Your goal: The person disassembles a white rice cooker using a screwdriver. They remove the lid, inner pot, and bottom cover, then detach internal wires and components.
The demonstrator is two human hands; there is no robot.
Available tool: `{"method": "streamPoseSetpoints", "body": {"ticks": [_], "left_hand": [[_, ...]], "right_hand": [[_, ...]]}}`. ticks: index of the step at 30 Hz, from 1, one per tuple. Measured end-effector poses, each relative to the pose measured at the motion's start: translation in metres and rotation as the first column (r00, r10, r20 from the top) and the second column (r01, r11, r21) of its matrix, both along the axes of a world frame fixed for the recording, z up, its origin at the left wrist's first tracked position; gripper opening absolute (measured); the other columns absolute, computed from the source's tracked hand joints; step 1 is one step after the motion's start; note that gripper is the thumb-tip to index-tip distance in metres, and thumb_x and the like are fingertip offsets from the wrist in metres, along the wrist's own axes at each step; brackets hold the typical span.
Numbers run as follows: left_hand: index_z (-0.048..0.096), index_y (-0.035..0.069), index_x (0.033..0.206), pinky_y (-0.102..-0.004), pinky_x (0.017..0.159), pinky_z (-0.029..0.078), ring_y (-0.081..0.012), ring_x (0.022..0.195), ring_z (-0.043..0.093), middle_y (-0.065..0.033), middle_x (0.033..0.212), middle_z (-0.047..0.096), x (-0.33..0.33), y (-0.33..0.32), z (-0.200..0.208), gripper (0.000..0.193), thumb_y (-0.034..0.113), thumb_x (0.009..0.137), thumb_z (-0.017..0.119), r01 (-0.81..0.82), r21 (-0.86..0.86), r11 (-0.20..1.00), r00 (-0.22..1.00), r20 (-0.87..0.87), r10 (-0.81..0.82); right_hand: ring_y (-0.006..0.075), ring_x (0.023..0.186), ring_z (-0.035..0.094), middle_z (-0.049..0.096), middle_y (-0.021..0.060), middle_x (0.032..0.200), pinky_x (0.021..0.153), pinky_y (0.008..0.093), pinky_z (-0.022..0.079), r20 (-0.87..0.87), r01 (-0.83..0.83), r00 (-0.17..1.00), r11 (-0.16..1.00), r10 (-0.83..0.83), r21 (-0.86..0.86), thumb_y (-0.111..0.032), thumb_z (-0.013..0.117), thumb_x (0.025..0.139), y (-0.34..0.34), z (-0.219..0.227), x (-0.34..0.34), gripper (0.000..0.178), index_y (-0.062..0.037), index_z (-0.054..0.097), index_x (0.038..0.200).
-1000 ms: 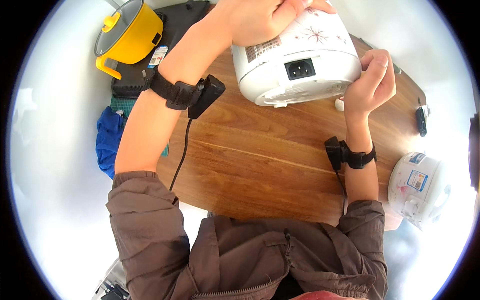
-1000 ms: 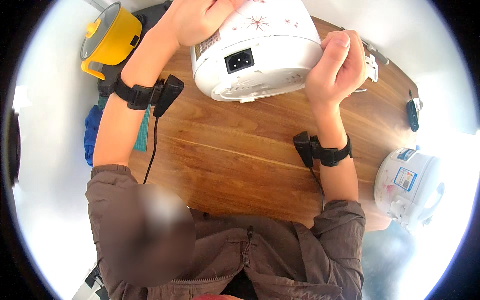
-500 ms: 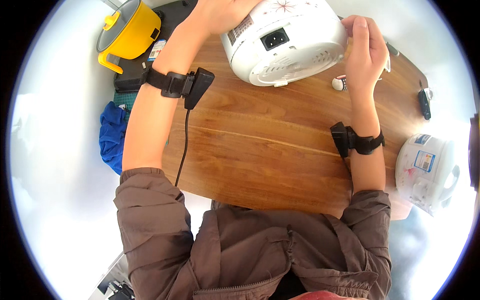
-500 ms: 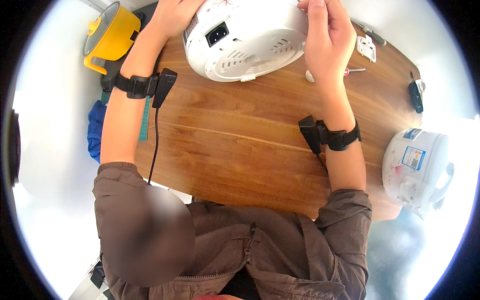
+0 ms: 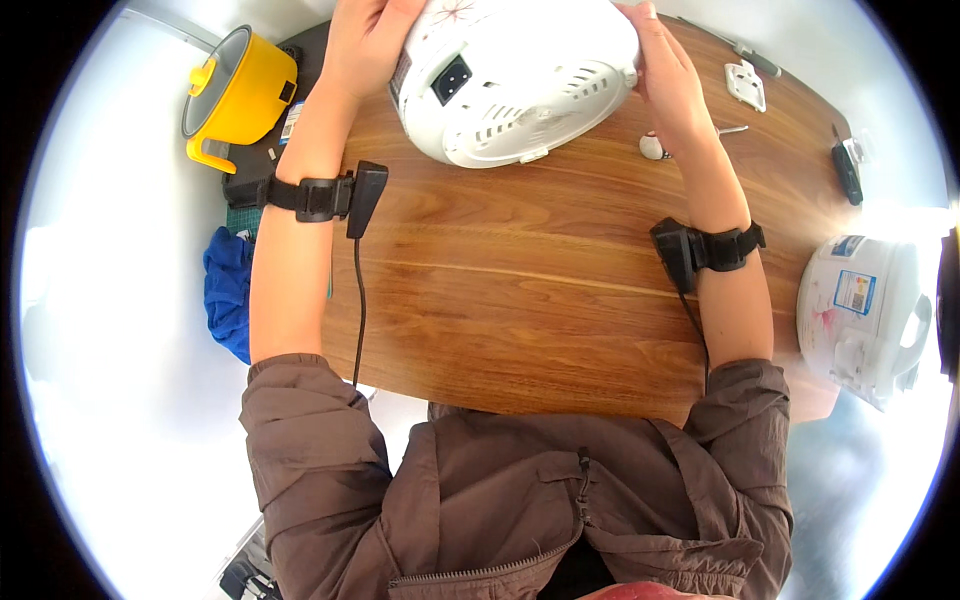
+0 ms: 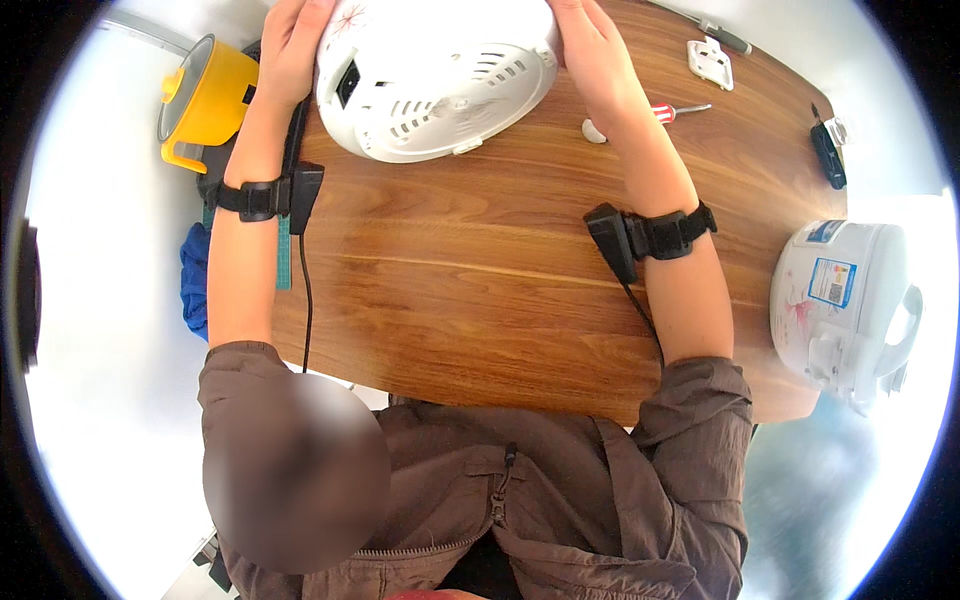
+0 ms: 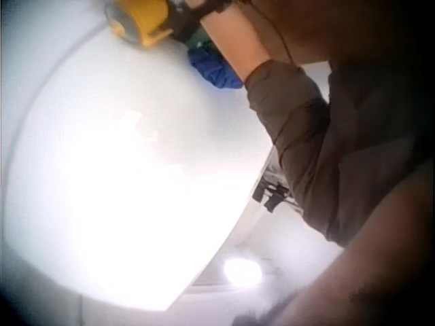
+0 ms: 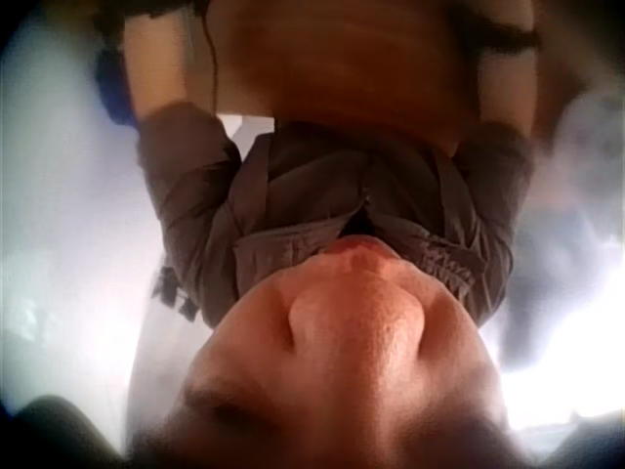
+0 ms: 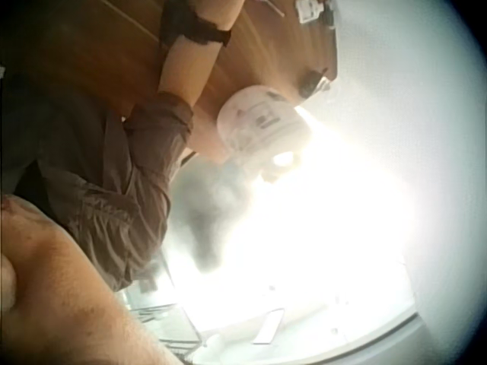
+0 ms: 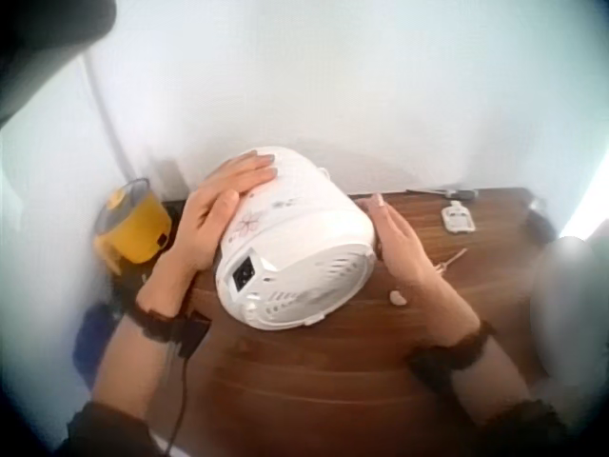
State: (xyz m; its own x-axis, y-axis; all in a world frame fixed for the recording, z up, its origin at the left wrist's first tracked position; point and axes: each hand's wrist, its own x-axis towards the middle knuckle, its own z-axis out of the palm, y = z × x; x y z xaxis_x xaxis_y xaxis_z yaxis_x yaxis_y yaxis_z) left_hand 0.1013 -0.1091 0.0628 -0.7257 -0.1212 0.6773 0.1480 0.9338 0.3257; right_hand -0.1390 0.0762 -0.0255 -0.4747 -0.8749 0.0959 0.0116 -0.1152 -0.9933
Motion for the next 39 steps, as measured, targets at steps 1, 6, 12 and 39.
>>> {"method": "streamPoseSetpoints", "body": {"ticks": [1,6,12,39], "left_hand": [[0.073,-0.001,0.135,-0.0510,0.127,0.032,-0.0417,0.146,0.052,-0.0224,0.148,0.066,0.002,-0.001,-0.001,0.050,0.033,0.114,0.043,-0.008,-0.010,1.000,1.000,-0.006,0.008],[0.072,-0.004,0.135,-0.0506,0.126,0.033,-0.0415,0.147,0.051,-0.0236,0.149,0.064,0.017,-0.004,-0.008,0.054,0.036,0.114,0.042,-0.012,-0.021,1.000,0.998,-0.056,0.011],[0.068,-0.007,0.139,-0.0510,0.127,0.030,-0.0418,0.151,0.047,-0.0268,0.155,0.058,0.035,0.003,-0.021,0.066,0.048,0.114,0.042,-0.101,0.088,0.991,0.989,-0.099,0.110],[0.033,0.000,0.164,-0.0431,0.118,0.048,-0.0273,0.145,0.053,-0.0166,0.159,0.050,0.034,0.061,-0.063,0.098,0.078,0.105,0.040,0.166,0.966,0.197,0.940,-0.216,0.265]], "right_hand": [[0.0181,0.106,0.064,0.069,0.0081,0.128,0.093,0.0348,0.053,0.099,-0.073,0.992,0.997,0.073,0.006,-0.047,0.054,0.113,0.002,0.001,0.000,0.050,-0.0060,0.065,0.140],[0.0273,0.129,0.064,0.063,0.0165,0.144,0.112,0.0451,0.052,-0.047,-0.250,0.967,0.968,0.250,-0.009,-0.063,0.026,0.115,0.012,-0.011,0.007,0.078,-0.0014,0.047,0.158],[0.0320,0.144,0.054,0.049,0.0200,0.161,0.120,0.0502,0.047,0.011,-0.407,0.913,0.912,0.407,0.041,-0.073,0.022,0.110,0.013,-0.020,0.012,0.091,-0.0027,0.030,0.168],[0.0257,0.145,0.050,0.051,0.0124,0.162,0.122,0.0469,0.039,0.332,-0.234,0.906,0.964,0.263,-0.124,-0.049,0.037,0.117,0.008,0.009,0.030,0.066,-0.0022,0.042,0.164]]}}
